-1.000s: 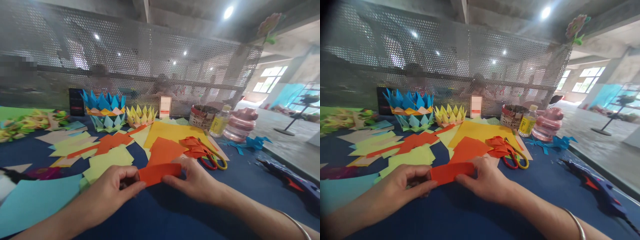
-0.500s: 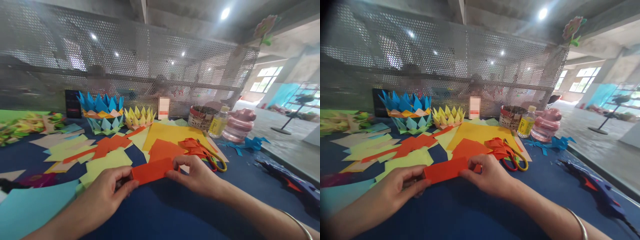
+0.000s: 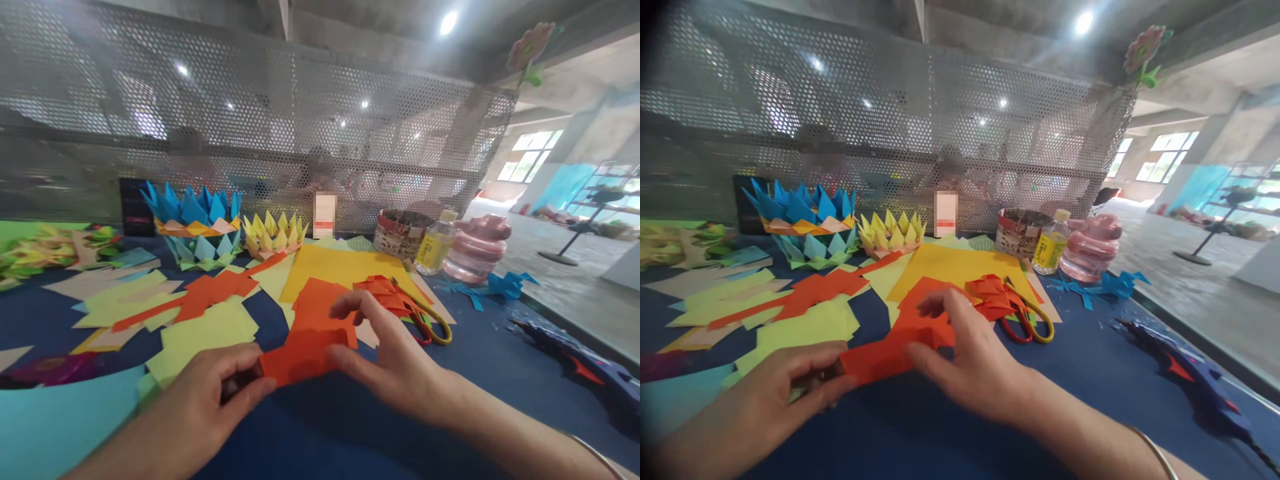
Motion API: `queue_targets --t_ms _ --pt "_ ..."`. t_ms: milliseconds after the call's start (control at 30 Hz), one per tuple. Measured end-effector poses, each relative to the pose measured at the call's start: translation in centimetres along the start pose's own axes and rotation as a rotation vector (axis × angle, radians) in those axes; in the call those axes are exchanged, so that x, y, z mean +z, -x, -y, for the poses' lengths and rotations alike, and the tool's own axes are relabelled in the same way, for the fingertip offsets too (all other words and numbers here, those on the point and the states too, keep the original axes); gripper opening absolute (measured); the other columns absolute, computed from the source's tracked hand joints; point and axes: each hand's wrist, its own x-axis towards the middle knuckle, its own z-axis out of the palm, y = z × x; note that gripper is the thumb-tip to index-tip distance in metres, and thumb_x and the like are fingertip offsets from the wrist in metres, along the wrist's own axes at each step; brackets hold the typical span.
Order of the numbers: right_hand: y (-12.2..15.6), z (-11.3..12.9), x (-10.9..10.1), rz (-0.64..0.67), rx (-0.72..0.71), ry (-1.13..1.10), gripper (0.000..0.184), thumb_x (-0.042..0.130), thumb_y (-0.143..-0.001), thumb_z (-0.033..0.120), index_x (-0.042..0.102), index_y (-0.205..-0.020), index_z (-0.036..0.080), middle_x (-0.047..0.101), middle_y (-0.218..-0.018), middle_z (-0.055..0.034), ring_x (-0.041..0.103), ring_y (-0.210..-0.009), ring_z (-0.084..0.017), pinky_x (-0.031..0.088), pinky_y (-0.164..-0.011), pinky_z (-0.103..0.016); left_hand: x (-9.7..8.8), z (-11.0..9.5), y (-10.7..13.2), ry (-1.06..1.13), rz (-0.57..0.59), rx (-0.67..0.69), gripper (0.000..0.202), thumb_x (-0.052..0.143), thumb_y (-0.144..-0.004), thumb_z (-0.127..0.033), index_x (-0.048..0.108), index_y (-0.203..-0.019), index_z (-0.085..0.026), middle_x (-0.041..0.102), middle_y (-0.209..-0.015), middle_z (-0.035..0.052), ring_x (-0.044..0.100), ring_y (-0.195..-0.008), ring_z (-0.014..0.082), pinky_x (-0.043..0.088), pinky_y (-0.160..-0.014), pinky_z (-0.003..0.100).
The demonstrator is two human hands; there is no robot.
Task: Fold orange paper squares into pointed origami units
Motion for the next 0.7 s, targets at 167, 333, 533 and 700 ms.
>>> queue_targets --t_ms 167,333,533,700 --pt "0.9 0.2 1.0 0.059 -0.201 0.121 0.017 0.064 -0.101 0.013 0.065 -0.115 0.023 0.077 -0.103 -0.0052 0.070 -0.094 -0.022 0.050 -0.082 -0.034 0.4 -0.9 0.9 -0.034 0.089 0.020 0.040 0.062 -0.092 -0.059 0.068 -0.075 -0.023 0.066 -0.073 0.0005 0.058 -0.067 0.0162 0.045 -0.060 0.024" --pt "0.6 0.0 1.0 0.060 -0.260 0.126 0.020 0.054 -0.106 0.008 0.067 -0.112 0.022 0.079 -0.098 -0.0049 0.069 -0.091 -0.021 0.049 -0.081 -0.034 0.0 -0.4 1.3 0.064 0.105 0.058 0.051 0.054 -0.097 -0.071 0.075 -0.094 -0.024 0.072 -0.086 0.0026 0.064 -0.076 0.0173 0.050 -0.065 0.023" --pt "0.7 0.1 1.2 0.087 -0.303 0.119 0.023 0.052 -0.105 0.004 0.068 -0.112 0.020 0.077 -0.098 -0.0061 0.067 -0.089 -0.020 0.049 -0.081 -0.032 -0.7 -1.2 0.8 0.238 0.156 -0.027 0.062 0.052 -0.095 -0.078 0.077 -0.110 -0.024 0.073 -0.082 0.0023 0.061 -0.064 0.0142 0.052 -0.060 0.022" --pt "0.9 0.0 1.4 0.082 -0.340 0.148 0.030 0.048 -0.101 -0.001 0.067 -0.114 0.019 0.077 -0.098 -0.0074 0.068 -0.090 -0.020 0.051 -0.082 -0.032 -0.1 -1.5 0.7 0.336 0.210 -0.082 0.055 0.062 -0.089 -0.075 0.076 -0.101 -0.023 0.072 -0.078 0.0013 0.062 -0.061 0.0130 0.054 -0.059 0.022"
